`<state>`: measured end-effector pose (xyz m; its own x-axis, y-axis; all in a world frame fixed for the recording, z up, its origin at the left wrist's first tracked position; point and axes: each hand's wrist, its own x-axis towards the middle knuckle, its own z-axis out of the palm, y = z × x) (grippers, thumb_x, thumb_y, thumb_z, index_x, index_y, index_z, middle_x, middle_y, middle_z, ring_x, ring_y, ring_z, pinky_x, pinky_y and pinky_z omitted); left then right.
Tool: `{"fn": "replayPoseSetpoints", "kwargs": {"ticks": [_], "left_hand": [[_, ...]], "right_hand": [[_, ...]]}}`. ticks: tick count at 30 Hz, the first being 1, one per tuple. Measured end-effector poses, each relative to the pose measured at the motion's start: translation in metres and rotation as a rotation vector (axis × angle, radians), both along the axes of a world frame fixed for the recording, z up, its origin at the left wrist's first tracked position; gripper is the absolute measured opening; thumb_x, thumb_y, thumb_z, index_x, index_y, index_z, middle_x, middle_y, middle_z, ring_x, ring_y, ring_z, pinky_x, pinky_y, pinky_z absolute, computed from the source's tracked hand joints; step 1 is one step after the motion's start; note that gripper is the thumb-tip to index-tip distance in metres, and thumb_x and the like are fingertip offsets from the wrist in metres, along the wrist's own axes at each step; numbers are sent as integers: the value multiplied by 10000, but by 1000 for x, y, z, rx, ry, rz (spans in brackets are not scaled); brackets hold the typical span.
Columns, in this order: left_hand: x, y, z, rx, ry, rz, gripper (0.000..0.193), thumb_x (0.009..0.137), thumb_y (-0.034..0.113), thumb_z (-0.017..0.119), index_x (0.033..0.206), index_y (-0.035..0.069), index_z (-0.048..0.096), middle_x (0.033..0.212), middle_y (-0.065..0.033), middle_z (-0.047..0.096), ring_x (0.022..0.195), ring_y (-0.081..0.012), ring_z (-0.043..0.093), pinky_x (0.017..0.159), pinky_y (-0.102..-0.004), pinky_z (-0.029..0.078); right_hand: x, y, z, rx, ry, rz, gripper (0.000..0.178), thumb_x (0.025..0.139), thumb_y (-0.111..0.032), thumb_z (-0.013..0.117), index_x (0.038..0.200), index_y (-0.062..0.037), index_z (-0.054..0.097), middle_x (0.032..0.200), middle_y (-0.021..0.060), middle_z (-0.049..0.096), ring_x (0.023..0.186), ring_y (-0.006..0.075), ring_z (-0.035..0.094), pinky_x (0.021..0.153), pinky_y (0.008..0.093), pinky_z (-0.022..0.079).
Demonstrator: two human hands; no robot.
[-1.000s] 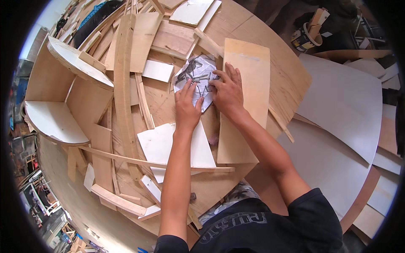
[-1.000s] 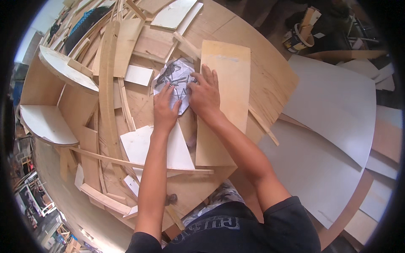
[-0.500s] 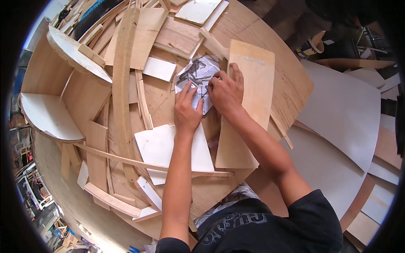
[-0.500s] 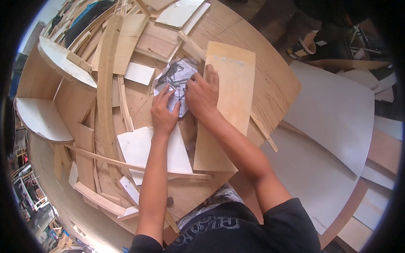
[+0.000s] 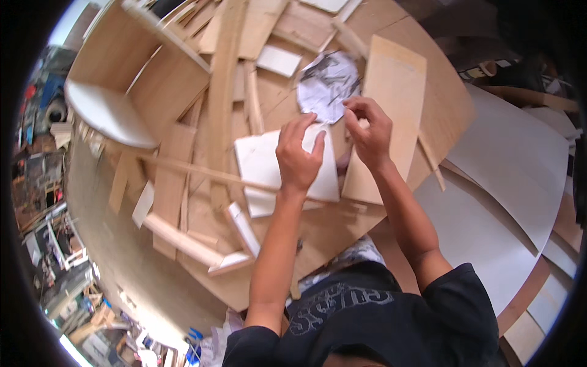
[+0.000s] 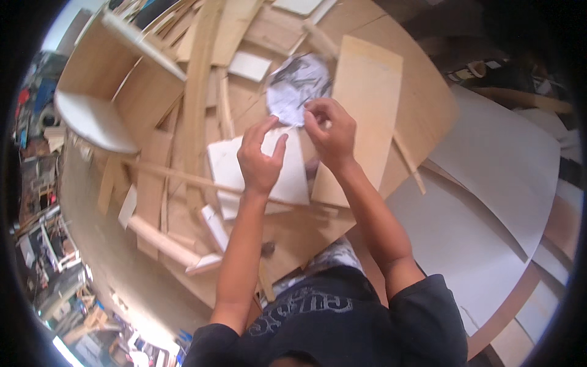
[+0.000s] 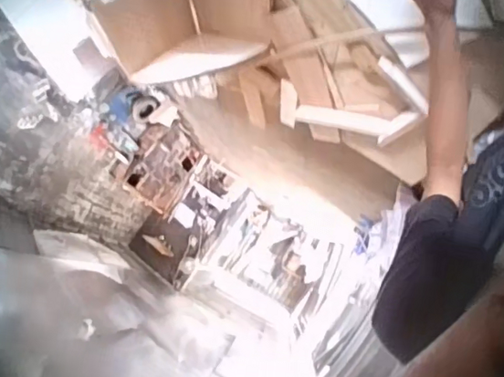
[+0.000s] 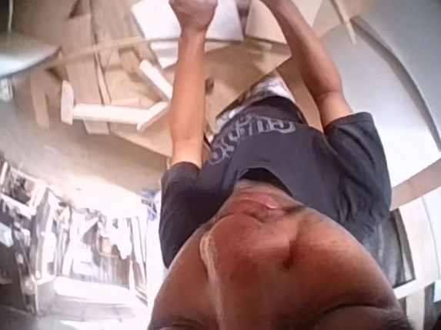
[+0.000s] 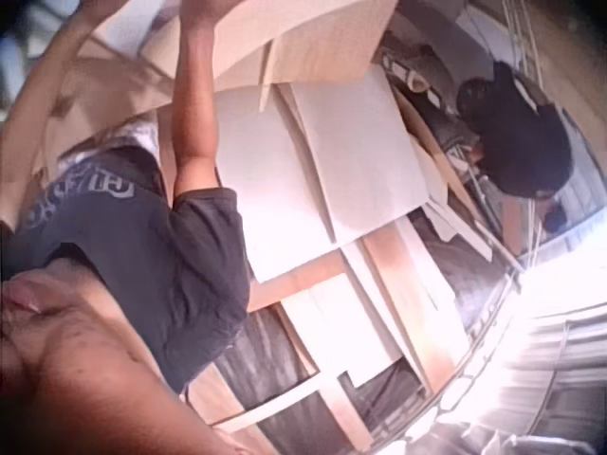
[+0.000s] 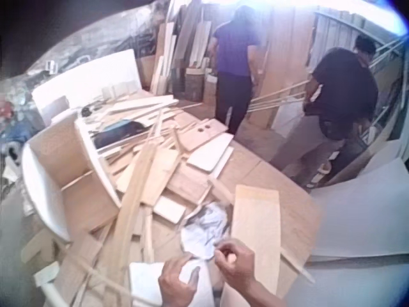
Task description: The person aligns small wooden components on a workbench and hammers nails into them to join the pieces together.
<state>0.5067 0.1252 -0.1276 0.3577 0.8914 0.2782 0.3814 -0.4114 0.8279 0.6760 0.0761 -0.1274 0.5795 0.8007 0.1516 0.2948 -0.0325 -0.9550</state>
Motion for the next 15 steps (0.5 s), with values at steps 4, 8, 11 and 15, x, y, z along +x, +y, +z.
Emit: {"fn": "replayPoseSetpoints", "kwargs": {"ticks": [4, 8, 11, 15], "left_hand": [[-93, -84, 61, -132, -34, 229, 467, 880, 23, 800, 1333, 18, 689, 1148, -137, 760, 1095, -274, 716, 1002, -392, 540], [-200, -149, 64, -210, -32, 458, 448, 897, 8, 786, 1333, 8, 682, 1103, -119, 759, 1065, -268, 704, 998, -401, 536], [-266, -159, 61, -148, 78, 397, 464, 874, 22, 804, 1322, 10, 684, 1110, -127, 756, 1072, -304, 695, 997, -423, 532], [-313, -161, 48, -189, 223, 109, 563, 829, 128, 870, 1343, 19, 666, 1186, -142, 731, 1141, -354, 667, 996, -455, 529]], "right_hand": [[-77, -70, 5, -25, 802, 109, 123, 1053, -138, 668, 1088, -21, 673, 979, 30, 677, 772, 90, 595, 700, 256, 494], [-176, -112, 13, -245, 976, 175, 104, 1046, -145, 676, 1033, -45, 656, 955, 22, 668, 784, 92, 592, 720, 260, 496], [-236, -131, 13, -336, 803, 289, 98, 1021, -94, 717, 1025, -35, 640, 884, 13, 662, 787, 78, 605, 734, 250, 506], [-292, -148, 4, -415, 699, 172, 127, 1000, -78, 741, 1046, -17, 640, 895, 15, 673, 807, 85, 624, 739, 250, 520]]}}
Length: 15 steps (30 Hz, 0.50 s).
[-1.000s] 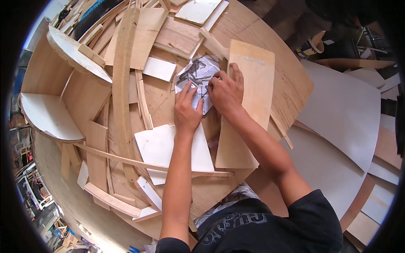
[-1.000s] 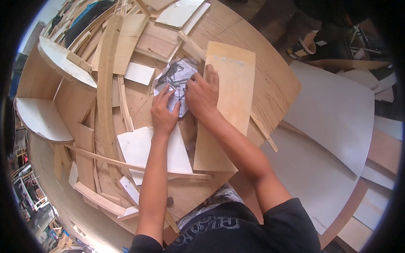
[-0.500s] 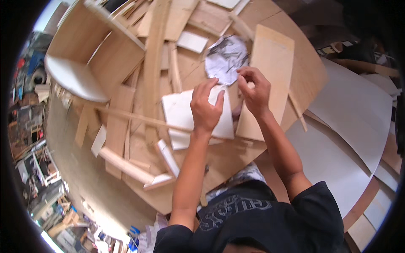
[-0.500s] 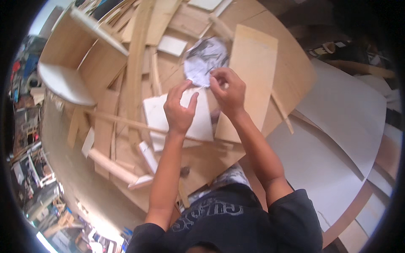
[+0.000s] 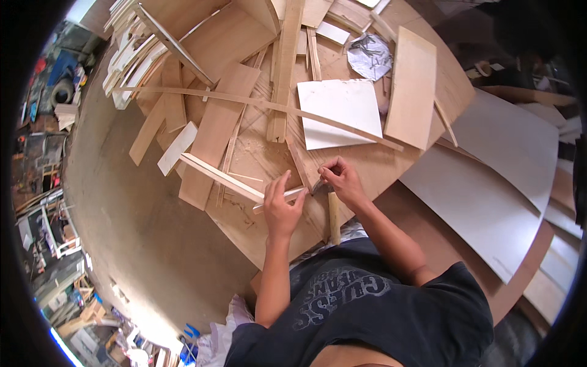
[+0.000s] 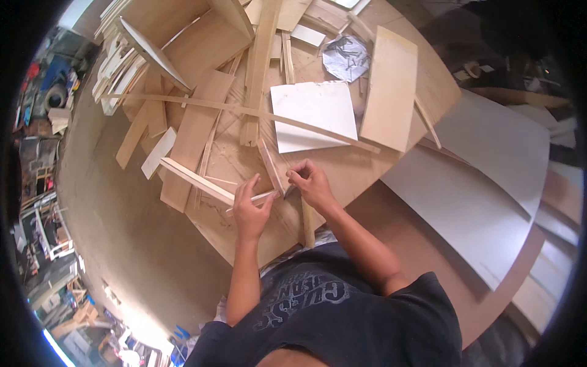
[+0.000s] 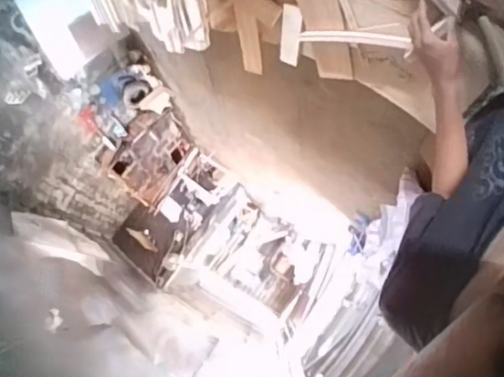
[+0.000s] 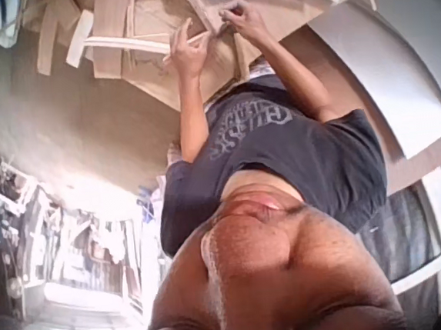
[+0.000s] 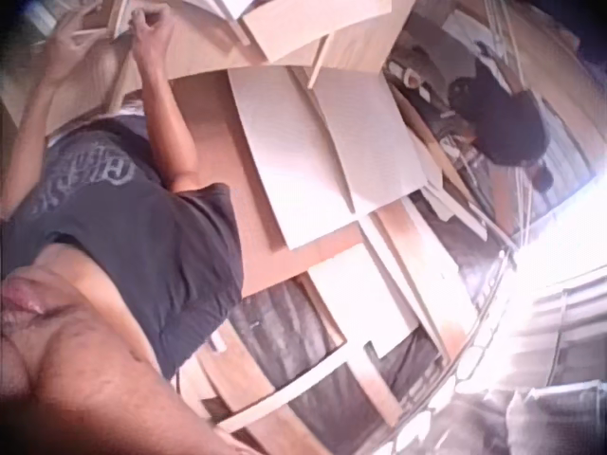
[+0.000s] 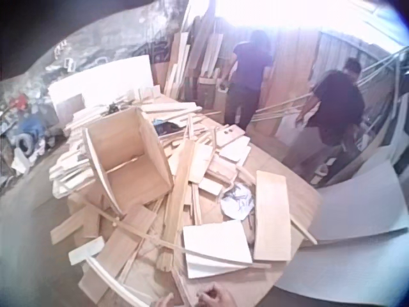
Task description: The person aligns small wooden components on a workbench and hammers nails into them to join the pieces together.
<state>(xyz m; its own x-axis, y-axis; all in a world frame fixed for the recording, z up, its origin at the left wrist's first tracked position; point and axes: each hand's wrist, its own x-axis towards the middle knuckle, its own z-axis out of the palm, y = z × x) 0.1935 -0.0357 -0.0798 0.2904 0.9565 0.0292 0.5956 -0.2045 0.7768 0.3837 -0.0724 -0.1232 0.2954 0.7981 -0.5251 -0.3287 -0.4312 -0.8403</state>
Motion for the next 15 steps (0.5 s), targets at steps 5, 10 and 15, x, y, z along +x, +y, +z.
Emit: {"fn": "replayPoseSetpoints", "kwargs": {"ticks": [5, 10, 15], "left_hand": [[-21, -4, -40, -22, 172, -244, 623, 834, 195, 865, 1398, 47, 646, 1146, -150, 736, 1115, -365, 683, 954, -490, 530], [-31, 10, -64, 65, 323, -444, 327, 881, 137, 769, 1196, 60, 730, 887, -151, 746, 903, -385, 721, 929, -491, 535], [-43, 3, -24, 203, 116, -396, 194, 887, 101, 751, 1078, 67, 745, 917, -151, 765, 913, -356, 732, 958, -463, 547]], "right_hand": [[-47, -42, 1, 51, -164, -250, 320, 1008, -90, 711, 1317, -13, 685, 994, 14, 713, 873, 88, 647, 760, 253, 547], [-88, -80, 27, 74, -194, -326, 296, 1048, -102, 663, 1324, 3, 688, 979, 0, 697, 852, 84, 623, 751, 247, 518], [-118, -102, 59, 8, -156, -403, 243, 1053, -106, 654, 1264, -6, 717, 1000, 9, 703, 861, 83, 621, 768, 256, 523]]}}
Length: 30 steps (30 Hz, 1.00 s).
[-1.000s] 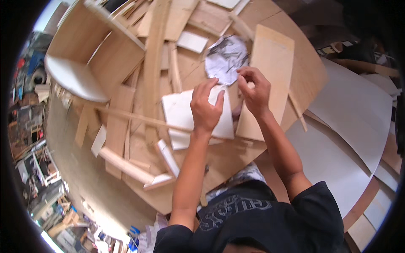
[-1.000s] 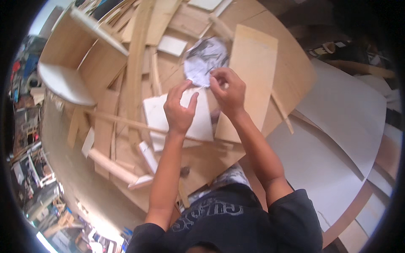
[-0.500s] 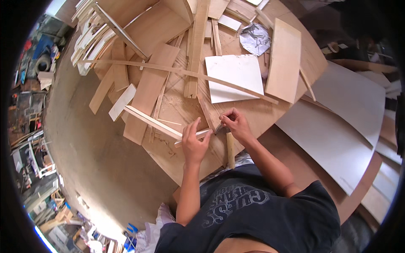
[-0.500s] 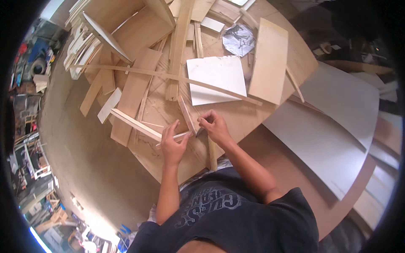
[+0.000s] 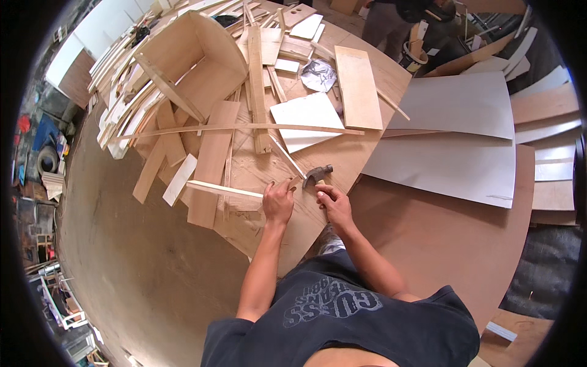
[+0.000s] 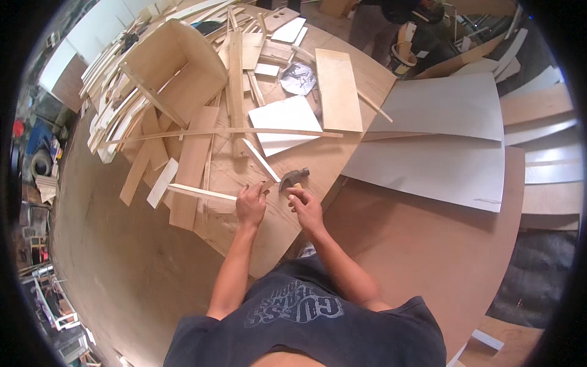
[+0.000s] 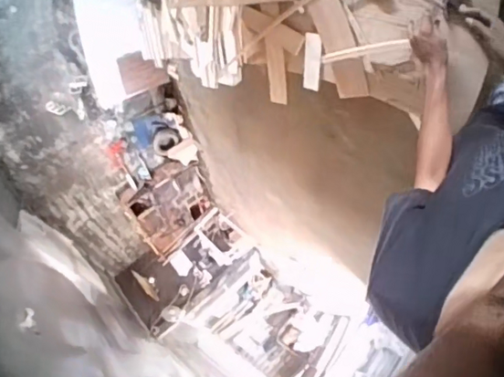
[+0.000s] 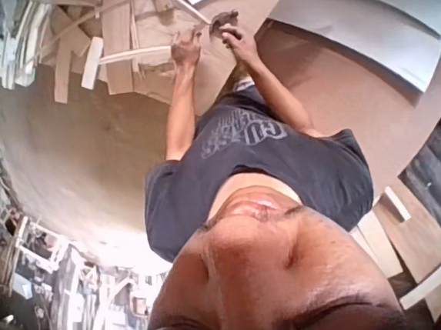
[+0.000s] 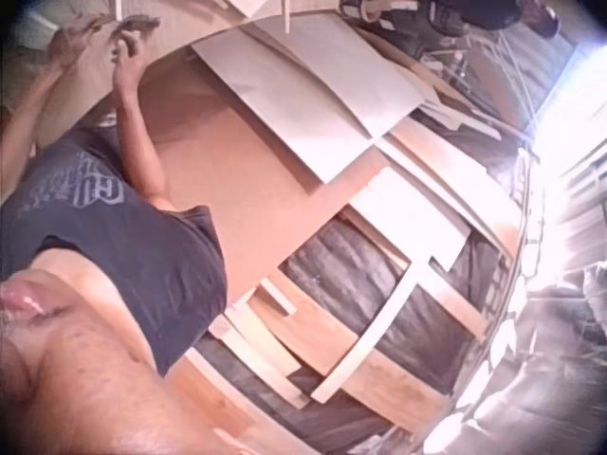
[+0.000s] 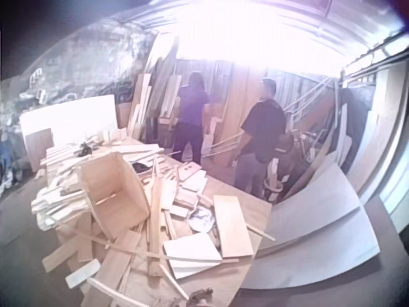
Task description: The person aligns small wooden components on a workbench and hammers nails into them to join the pieces together.
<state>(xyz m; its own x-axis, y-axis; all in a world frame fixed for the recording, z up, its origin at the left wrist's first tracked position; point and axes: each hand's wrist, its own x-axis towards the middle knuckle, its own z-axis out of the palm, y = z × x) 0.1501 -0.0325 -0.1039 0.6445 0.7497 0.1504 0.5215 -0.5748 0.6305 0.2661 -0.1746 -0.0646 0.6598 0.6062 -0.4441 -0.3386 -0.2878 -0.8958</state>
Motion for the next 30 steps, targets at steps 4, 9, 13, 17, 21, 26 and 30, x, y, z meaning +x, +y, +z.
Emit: {"fn": "replayPoseSetpoints", "kwargs": {"ticks": [4, 9, 13, 17, 21, 26, 30], "left_hand": [[3, -23, 65, 61, -301, 17, 183, 926, 93, 752, 1104, 48, 758, 964, -147, 785, 882, -335, 740, 1027, -452, 540], [11, -59, 53, -22, -588, 105, 226, 956, 66, 747, 1173, 7, 749, 903, -137, 769, 886, -328, 760, 1105, -516, 499], [12, -76, 15, 47, -602, 121, 332, 955, 39, 736, 1274, 19, 646, 1035, -127, 725, 980, -369, 720, 1154, -552, 450], [14, -95, -14, -211, -637, 168, 372, 980, 115, 703, 1322, 18, 594, 1210, -207, 665, 1173, -426, 624, 1059, -501, 484], [3, -99, -24, -107, -485, 187, 399, 957, 97, 701, 1333, 18, 590, 1279, -224, 631, 1204, -426, 613, 1026, -487, 485], [-16, -113, -11, -168, -538, 195, 519, 860, 172, 815, 1312, -2, 630, 1155, -185, 681, 1149, -394, 639, 1025, -465, 487], [-37, -129, 3, -380, -425, 476, 603, 868, 244, 869, 1332, -11, 579, 1093, -122, 685, 902, -217, 633, 853, -367, 528]], "right_hand": [[-11, 11, 46, 232, -7, -177, 212, 1052, -126, 674, 1230, -14, 701, 1052, 21, 715, 917, 93, 645, 835, 257, 524], [-6, 16, 69, 450, -111, -186, 177, 1057, -135, 680, 1176, -9, 719, 1085, 38, 734, 992, 103, 679, 870, 272, 552], [0, 4, 57, 414, -69, -148, 182, 1039, -105, 706, 1168, 21, 725, 1163, 68, 725, 1028, 144, 709, 898, 292, 598], [3, -10, 14, 298, -220, -7, 142, 1000, -46, 740, 1111, 41, 757, 1235, 103, 710, 1039, 165, 717, 915, 311, 618], [-7, -14, -14, 214, -363, 56, 117, 973, -24, 764, 1069, 41, 779, 1194, 102, 735, 1035, 149, 713, 913, 290, 601], [-7, -14, -40, 262, -284, 42, 116, 949, -36, 773, 1053, -5, 812, 1136, 86, 752, 978, 144, 736, 830, 282, 610], [1, -12, -39, 259, -384, 125, 118, 923, -31, 788, 1034, -20, 826, 1135, 91, 751, 993, 158, 735, 846, 287, 610]]}}
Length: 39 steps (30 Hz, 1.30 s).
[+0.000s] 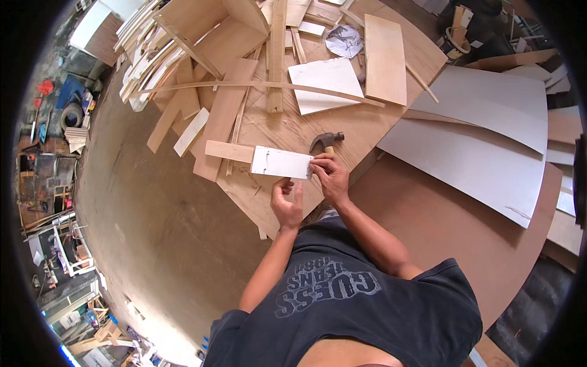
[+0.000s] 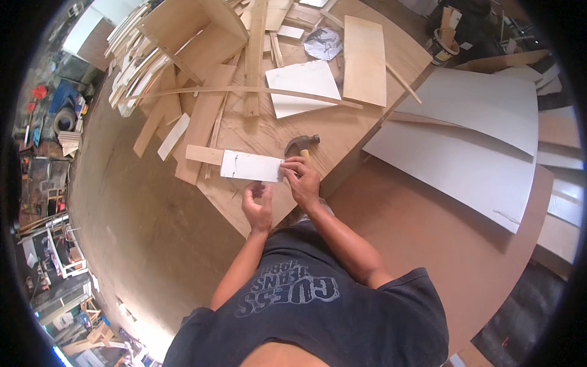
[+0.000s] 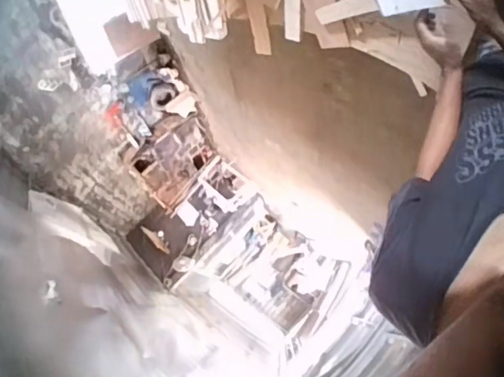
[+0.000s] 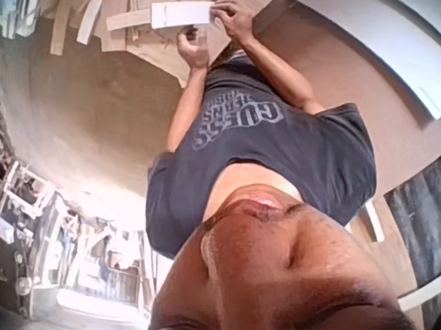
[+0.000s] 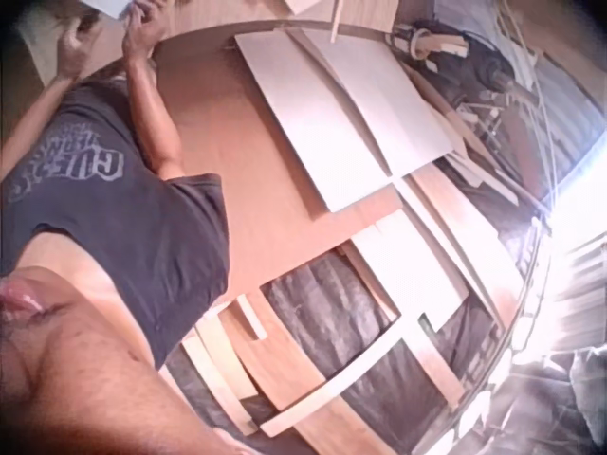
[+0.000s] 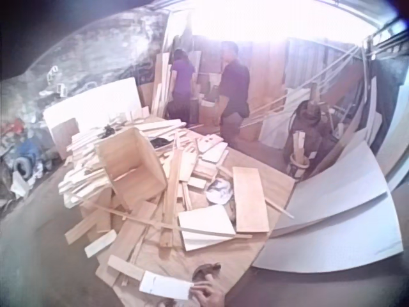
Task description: The person aligns small wooden components on a workbench and hammers nails into them to join the pieces together.
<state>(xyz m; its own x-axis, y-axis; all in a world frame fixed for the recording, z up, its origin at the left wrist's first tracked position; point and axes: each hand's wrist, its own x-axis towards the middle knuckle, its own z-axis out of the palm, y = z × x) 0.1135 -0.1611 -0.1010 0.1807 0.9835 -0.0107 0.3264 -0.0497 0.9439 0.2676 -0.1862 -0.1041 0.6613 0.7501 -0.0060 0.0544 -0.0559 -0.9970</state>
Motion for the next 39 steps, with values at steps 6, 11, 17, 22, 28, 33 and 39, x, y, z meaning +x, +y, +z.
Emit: {"fn": "replayPoseSetpoints", "kwargs": {"ticks": [6, 11, 17, 22, 28, 33, 39], "left_hand": [[13, 16, 34, -110, -198, 238, 580, 948, 203, 829, 1398, 1, 524, 1124, -91, 681, 965, -169, 661, 865, -312, 544], [35, 38, 71, -382, -553, 176, 364, 1031, 169, 723, 1293, -61, 618, 1182, -129, 706, 1010, -191, 724, 860, -362, 638], [31, 51, 107, -374, -613, 158, 312, 1031, 143, 709, 1279, -35, 647, 1134, -127, 730, 900, -210, 743, 781, -362, 666], [29, 66, 128, -422, -703, 130, 325, 1030, 139, 706, 1294, -36, 635, 1126, -139, 735, 912, -233, 760, 775, -383, 679], [7, 79, 153, -450, -837, 1, 337, 1040, 156, 691, 1305, -40, 624, 1150, -168, 743, 932, -264, 774, 825, -403, 680], [0, 93, 147, -569, -804, -83, 360, 1048, 200, 690, 1301, -47, 624, 1140, -168, 746, 933, -270, 773, 852, -393, 665], [10, 99, 120, -551, -649, -166, 368, 1059, 259, 682, 1287, -28, 642, 1090, -144, 760, 926, -244, 763, 810, -365, 653]], "right_hand": [[11, 8, -18, 10, 226, 46, 150, 919, -45, 789, 1059, -12, 830, 1164, 107, 749, 1058, 182, 723, 882, 320, 604], [19, 20, 12, 73, 247, 109, 160, 931, -38, 780, 1078, 9, 823, 1198, 135, 735, 1058, 195, 725, 874, 321, 619], [28, 38, 76, 223, 374, 133, 135, 959, -2, 760, 1077, 43, 807, 1196, 126, 723, 1033, 188, 736, 880, 313, 651], [30, 52, 89, 122, 249, 133, 182, 971, -44, 782, 1130, 43, 788, 1239, 90, 703, 1023, 153, 720, 868, 274, 609], [12, 66, 156, 213, 113, 65, 160, 947, -53, 794, 1083, 30, 814, 1165, 99, 753, 988, 148, 729, 867, 270, 603], [16, 75, 149, 186, 129, -12, 176, 955, -55, 783, 1102, 41, 803, 1122, 92, 773, 968, 139, 730, 880, 262, 585], [47, 62, 90, 11, 240, -110, 216, 993, -94, 768, 1157, 48, 780, 1091, 84, 783, 945, 129, 721, 857, 256, 581]]}}
